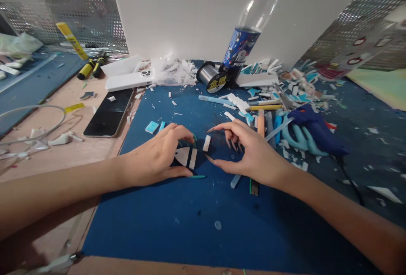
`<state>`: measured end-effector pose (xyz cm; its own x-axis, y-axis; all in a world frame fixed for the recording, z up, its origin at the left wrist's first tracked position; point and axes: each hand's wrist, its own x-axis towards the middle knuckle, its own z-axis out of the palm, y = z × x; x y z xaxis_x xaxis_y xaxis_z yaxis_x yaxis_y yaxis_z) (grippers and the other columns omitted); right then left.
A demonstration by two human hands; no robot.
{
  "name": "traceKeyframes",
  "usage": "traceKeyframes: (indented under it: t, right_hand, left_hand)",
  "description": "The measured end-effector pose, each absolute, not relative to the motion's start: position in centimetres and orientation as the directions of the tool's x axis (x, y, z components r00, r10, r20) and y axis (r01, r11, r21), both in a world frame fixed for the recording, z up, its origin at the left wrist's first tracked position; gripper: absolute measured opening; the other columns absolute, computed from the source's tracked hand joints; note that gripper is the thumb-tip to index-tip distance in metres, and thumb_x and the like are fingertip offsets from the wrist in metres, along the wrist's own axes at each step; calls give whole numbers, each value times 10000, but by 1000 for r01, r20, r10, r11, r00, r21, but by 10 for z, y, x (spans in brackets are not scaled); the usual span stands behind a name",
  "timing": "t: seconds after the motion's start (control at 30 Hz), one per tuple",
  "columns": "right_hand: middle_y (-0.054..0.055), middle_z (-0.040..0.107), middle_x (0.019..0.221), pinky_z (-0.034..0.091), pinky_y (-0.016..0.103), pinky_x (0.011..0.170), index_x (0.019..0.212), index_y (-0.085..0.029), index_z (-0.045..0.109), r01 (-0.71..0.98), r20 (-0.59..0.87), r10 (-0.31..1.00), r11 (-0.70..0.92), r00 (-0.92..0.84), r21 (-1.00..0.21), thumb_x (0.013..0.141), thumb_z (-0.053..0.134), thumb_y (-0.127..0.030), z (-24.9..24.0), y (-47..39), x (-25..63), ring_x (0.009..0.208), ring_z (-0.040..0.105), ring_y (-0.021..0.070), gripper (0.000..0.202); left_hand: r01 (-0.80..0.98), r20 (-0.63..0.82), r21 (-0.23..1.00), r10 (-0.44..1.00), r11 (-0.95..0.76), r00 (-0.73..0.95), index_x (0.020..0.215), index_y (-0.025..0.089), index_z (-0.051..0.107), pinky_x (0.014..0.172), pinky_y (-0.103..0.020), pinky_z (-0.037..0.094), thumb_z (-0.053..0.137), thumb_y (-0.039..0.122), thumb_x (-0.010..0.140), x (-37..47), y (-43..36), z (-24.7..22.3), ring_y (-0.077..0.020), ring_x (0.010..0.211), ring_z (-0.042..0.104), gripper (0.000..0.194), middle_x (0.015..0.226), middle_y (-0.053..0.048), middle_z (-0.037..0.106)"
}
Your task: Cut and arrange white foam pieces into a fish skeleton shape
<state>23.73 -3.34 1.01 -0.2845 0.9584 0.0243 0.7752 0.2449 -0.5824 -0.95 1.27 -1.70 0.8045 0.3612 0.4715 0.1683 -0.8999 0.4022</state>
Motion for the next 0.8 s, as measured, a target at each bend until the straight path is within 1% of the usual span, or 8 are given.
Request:
traceKeyframes:
  t: [0.13, 0.43, 0.57, 0.67, 0.73, 0.8]
  right_hand:
    - [20, 456, 815, 440, 322, 618, 1112, -236, 573, 776, 22, 959, 243, -284, -582, 760, 664, -426, 11, -33, 238, 683, 487, 172, 410]
    - [17, 451, 816, 429, 310, 605, 1080, -207, 588, 768, 16, 957, 241, -288, -593, 757, 666, -406, 10, -33, 238, 673, 471, 159, 387]
    - [16, 461, 824, 429, 304, 611, 1103, -212, 583, 752, 16, 944, 274, -331, -600, 758, 678, -373, 11, -35, 237, 687, 482, 158, 391]
    - [24, 473, 846, 429, 303, 612, 1121, -219, 577, 751, -28, 934, 268, -356, -603, 776, 678, -383, 14, -39, 235, 711, 491, 164, 395]
    - [31, 483, 863, 430, 307, 624, 1119, -222, 573, 743, -40, 924, 280, -381, -607, 784, 678, -378, 15, -41, 232, 738, 500, 172, 384]
    - [35, 491, 872, 430, 315, 645, 1116, -215, 567, 730, -34, 911, 307, -411, -610, 781, 685, -352, 16, -44, 230, 764, 507, 180, 381]
  left_hand:
    - [181, 456, 432, 387, -884, 802, 1160, 157, 345, 785, -424, 529, 613, 341, 886, -10, 13, -18, -271, 1001, 563, 425, 1073, -146, 549]
    - [177, 459, 448, 395, -877, 795, 1149, 157, 359, 786, -399, 515, 618, 340, 884, -10, 12, -18, -258, 998, 555, 413, 1065, -137, 554]
    - [155, 504, 424, 375, -892, 778, 1172, 165, 353, 800, -412, 505, 619, 339, 887, -11, 12, -17, -246, 986, 560, 427, 1077, -137, 561]
    - [142, 553, 367, 339, -919, 762, 1183, 159, 346, 792, -427, 494, 641, 344, 873, -11, 12, -17, -243, 949, 570, 466, 1062, -137, 576]
    - [146, 565, 342, 327, -928, 757, 1188, 158, 342, 791, -437, 487, 657, 347, 862, -12, 11, -16, -243, 936, 574, 491, 1062, -137, 584]
    - [150, 561, 347, 333, -926, 758, 1191, 154, 342, 793, -440, 483, 666, 343, 856, -13, 10, -16, -243, 939, 575, 502, 1069, -141, 586]
